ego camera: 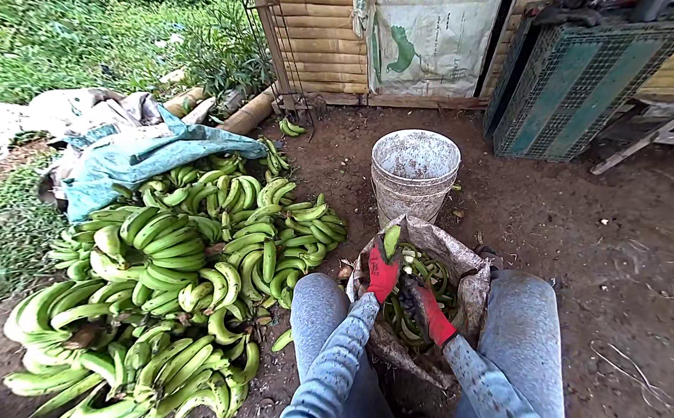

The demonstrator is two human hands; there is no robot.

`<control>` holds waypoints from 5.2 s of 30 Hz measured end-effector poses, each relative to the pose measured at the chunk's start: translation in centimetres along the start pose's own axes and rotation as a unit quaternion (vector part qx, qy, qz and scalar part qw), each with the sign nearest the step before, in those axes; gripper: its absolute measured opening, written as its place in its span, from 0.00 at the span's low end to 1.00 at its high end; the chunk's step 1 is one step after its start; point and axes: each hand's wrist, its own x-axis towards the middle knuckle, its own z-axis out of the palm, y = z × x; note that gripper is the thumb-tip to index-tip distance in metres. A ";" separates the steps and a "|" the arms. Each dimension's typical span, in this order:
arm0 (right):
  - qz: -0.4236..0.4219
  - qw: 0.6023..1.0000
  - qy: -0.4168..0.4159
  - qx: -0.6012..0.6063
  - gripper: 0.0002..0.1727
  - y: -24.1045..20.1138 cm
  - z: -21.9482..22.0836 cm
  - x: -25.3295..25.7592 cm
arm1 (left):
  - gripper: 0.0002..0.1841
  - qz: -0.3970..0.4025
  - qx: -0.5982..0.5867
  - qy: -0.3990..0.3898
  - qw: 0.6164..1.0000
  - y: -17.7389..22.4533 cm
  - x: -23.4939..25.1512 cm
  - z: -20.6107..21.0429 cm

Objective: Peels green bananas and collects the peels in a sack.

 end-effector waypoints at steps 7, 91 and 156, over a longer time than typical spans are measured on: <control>-0.002 1.000 -0.012 -0.015 0.16 -0.2 -0.2 0.5 | 0.36 0.005 -0.088 -0.043 0.995 -0.5 0.8 -1.4; -0.172 0.799 0.098 -0.568 0.20 -9.1 -1.7 4.6 | 0.28 0.020 0.197 -0.232 0.953 1.7 -2.4 -2.9; -0.178 0.761 0.006 -0.623 0.21 -3.8 -1.4 2.8 | 0.33 -0.421 0.282 -0.113 0.855 -27.7 -6.7 -18.1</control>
